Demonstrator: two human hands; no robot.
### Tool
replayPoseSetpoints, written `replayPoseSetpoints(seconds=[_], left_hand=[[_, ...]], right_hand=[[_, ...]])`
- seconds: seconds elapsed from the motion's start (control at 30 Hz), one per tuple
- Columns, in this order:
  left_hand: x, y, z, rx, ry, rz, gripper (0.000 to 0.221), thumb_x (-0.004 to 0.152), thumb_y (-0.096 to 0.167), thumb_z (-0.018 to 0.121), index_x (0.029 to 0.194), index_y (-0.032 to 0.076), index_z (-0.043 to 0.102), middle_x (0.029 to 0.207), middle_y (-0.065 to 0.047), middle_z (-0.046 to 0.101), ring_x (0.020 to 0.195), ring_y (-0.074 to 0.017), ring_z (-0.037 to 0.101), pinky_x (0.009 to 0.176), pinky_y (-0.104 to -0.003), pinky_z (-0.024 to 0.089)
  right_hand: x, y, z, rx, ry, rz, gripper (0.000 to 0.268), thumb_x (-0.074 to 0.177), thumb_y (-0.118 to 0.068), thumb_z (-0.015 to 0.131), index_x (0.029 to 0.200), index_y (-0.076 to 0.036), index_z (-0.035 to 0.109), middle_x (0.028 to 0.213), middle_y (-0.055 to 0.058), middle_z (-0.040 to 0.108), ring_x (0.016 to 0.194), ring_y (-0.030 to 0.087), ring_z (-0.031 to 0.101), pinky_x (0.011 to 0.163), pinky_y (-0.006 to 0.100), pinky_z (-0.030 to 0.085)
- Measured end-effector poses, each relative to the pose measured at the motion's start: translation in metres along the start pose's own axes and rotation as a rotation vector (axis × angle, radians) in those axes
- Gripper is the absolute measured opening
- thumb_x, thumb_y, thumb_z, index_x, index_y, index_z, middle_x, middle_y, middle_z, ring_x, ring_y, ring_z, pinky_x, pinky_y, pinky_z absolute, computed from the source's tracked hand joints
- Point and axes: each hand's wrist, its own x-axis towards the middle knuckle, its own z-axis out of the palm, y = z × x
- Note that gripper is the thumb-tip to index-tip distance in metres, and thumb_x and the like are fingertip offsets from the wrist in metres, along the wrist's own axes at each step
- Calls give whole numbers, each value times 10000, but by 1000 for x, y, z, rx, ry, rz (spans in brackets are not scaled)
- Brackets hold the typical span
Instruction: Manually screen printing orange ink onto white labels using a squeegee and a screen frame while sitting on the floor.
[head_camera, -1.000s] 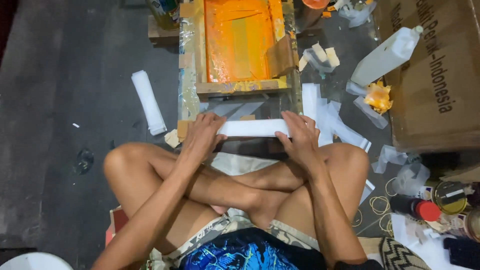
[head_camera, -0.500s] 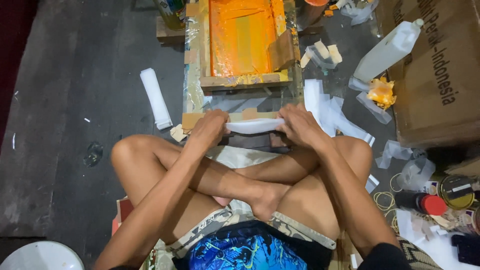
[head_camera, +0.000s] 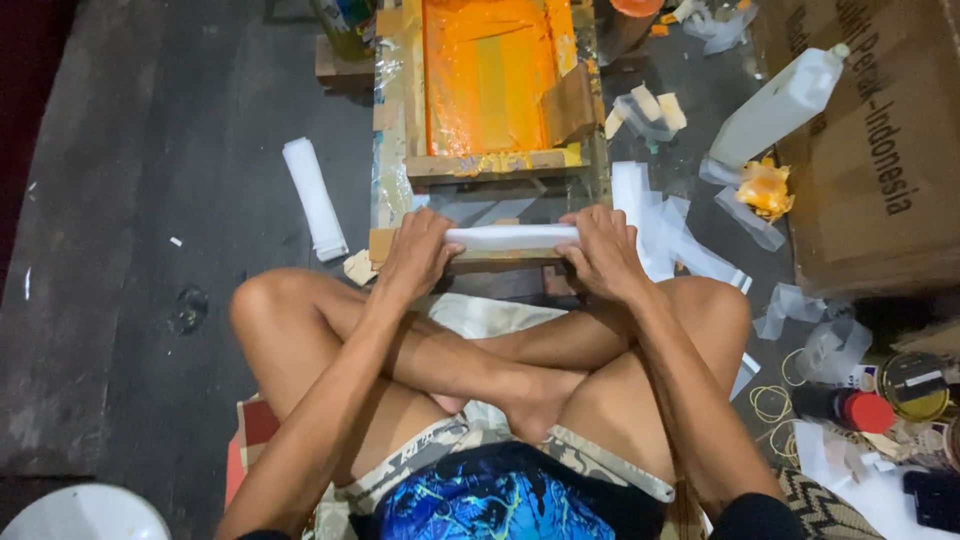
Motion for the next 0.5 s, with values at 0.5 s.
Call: replayPoseSetpoints(seconds=[0.5], left_hand=[[7, -6, 10, -392, 118, -237, 167, 1013, 269, 658, 1144, 216, 747, 1054, -125, 723, 1061, -377, 622, 1041, -479, 461]], right_hand=[[-5, 9, -1, 549, 238, 96, 324, 950, -205, 686, 1262, -118, 697, 1101, 187, 707, 1097, 426, 641, 941, 506, 505]])
